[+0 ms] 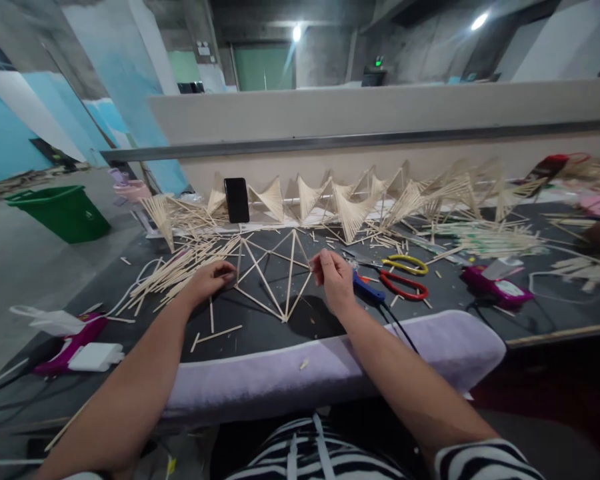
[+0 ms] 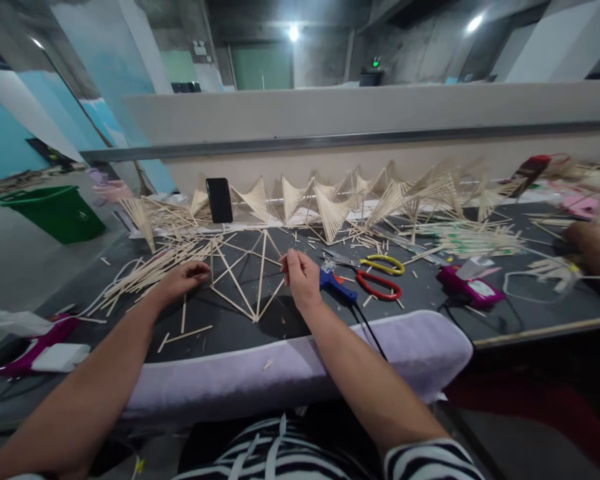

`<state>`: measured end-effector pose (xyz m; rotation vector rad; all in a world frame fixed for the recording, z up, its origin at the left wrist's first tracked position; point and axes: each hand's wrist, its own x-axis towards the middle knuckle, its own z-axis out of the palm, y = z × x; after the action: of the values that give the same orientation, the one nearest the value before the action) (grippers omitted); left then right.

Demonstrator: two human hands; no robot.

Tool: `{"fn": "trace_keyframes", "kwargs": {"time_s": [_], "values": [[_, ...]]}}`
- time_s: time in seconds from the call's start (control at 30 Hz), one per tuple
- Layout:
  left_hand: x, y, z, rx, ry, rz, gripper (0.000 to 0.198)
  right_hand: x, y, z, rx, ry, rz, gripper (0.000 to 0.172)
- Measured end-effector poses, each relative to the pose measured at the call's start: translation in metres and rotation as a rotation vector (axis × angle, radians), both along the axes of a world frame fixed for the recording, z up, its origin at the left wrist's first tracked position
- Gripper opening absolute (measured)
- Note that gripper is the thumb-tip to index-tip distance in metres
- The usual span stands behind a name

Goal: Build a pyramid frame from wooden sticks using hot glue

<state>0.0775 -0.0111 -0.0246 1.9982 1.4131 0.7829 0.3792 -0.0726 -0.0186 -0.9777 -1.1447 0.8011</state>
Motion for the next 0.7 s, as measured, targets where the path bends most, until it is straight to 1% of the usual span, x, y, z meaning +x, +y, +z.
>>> {"fn": "trace_keyframes", "kwargs": {"time_s": [0.07,0.1,0.2,0.27,0.3,0.33,0.37,0.4,0.43,0.5,0.53,0.6,0.63,0.7], "values": [[-0.001,-0.003,0.011,0.013,-0.115,0.097,0.038,0.004,0.002,0.003,0.017,0.087,-0.010,0.040],[-0.002,-0.005,0.019,0.013,-0.170,0.133,0.039,0.006,0.004,0.005,0.019,0.131,-0.018,0.039],[0.002,-0.014,0.053,0.004,-0.266,0.174,0.039,0.011,0.009,0.006,0.010,0.206,-0.044,0.036],[0.011,-0.026,0.075,-0.010,-0.243,0.151,0.036,0.012,0.012,0.003,0.009,0.163,-0.030,0.034],[0.018,-0.034,0.083,-0.020,-0.191,0.119,0.034,0.011,0.012,0.001,0.008,0.110,-0.012,0.033],[0.027,-0.042,0.088,-0.039,-0.120,0.068,0.031,0.010,0.012,-0.002,0.009,0.040,0.010,0.031],[0.037,-0.052,0.088,-0.046,-0.043,0.000,0.028,0.008,0.012,-0.005,0.013,-0.040,0.030,0.030],[0.048,-0.062,0.085,-0.069,0.051,-0.107,0.024,0.006,0.011,-0.008,0.019,-0.126,0.042,0.029],[0.060,-0.073,0.077,-0.066,0.127,-0.162,0.021,0.004,0.010,-0.011,0.029,-0.210,0.049,0.028],[0.083,-0.094,0.054,-0.026,0.267,-0.186,0.014,0.001,0.009,-0.016,0.058,-0.350,0.051,0.026],[0.093,-0.103,0.041,0.004,0.321,-0.169,0.011,0.000,0.008,-0.017,0.072,-0.405,0.051,0.025],[0.109,-0.117,0.018,0.034,0.359,-0.108,0.008,0.000,0.008,-0.019,0.095,-0.493,0.058,0.024],[0.114,-0.121,0.009,0.060,0.374,-0.052,0.008,0.001,0.009,-0.019,0.102,-0.533,0.067,0.024],[0.120,-0.127,-0.003,0.107,0.410,0.038,0.007,0.004,0.010,-0.018,0.100,-0.633,0.114,0.023]]}}
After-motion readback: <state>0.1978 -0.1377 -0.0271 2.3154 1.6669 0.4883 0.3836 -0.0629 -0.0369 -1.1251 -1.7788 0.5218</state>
